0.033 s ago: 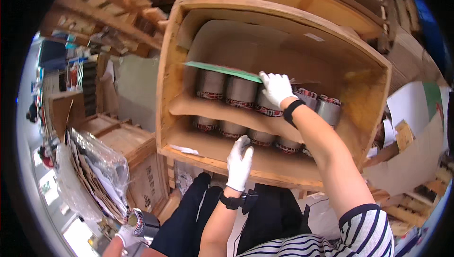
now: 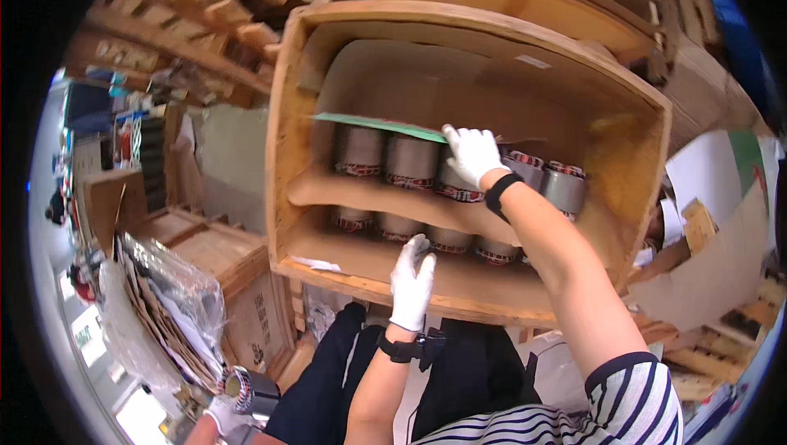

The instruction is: Packing finished metal motor components into wooden crates with cardboard separators.

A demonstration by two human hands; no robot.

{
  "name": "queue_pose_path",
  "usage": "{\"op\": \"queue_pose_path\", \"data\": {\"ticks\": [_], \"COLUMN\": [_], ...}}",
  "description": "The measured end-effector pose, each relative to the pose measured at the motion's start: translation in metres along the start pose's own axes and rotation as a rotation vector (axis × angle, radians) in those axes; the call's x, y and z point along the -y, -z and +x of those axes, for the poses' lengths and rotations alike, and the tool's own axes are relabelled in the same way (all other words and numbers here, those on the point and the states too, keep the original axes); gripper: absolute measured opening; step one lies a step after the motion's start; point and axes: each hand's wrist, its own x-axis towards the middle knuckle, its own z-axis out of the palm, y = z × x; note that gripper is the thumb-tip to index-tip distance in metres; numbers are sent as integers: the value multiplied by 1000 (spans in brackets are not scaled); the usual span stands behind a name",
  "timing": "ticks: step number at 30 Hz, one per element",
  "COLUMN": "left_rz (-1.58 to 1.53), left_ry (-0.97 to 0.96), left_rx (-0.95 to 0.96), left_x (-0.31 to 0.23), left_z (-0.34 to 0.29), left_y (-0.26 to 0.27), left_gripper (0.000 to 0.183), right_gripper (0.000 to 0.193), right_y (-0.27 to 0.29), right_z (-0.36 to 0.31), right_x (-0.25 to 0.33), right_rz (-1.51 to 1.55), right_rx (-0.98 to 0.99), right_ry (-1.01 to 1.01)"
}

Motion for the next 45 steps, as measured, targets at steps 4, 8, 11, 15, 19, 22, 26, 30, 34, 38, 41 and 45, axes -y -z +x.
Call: {"op": "queue_pose_path", "data": {"ticks": [4, 8, 11, 15, 19, 22, 26, 30, 34, 38, 41, 45], "left_rz": [121, 196, 301, 299, 362, 409, 505, 583, 443, 169, -50, 30], "left_ry": [-125, -118, -219, -372, -518, -608, -657, -582, -237, -23, 116, -590], "left_rx": [99, 209, 318, 467, 579, 659, 680, 545, 558, 551, 670, 251], "left_x": [-10, -17, -34, -67, -86, -84, -89, -81, -71, -41, -36, -84], "left_z": [5, -7, -23, -53, -101, -104, -78, -3, 22, 68, 70, 54], "left_y": [-29, -55, -93, -181, -260, -331, -449, -540, -608, -634, -644, -626], "left_gripper": [38, 38, 36, 36, 34, 34, 34, 39, 45, 39, 24, 17], "right_gripper": [57, 76, 67, 32, 28, 31, 40, 44, 34, 18, 14, 14], "right_y": [48, 39, 68, 122, 138, 144, 153, 169, 141, 132, 131, 134], "right_z": [-38, -112, -184, -302, -422, -490, -518, -447, -407, -380, -385, -396], "right_x": [-25, -47, -74, -144, -186, -196, -236, -289, -355, -360, -363, -364], "right_rz": [77, 94, 138, 121, 74, -48, -41, -251, -416, -496, -583, -506], "right_rx": [128, -58, -217, -511, -482, -511, -415, -471, -491, -520, -554, -577], "right_ry": [-67, 7, -96, -377, -643, -696, -765, -349, -489, -632, -602, -624]}}
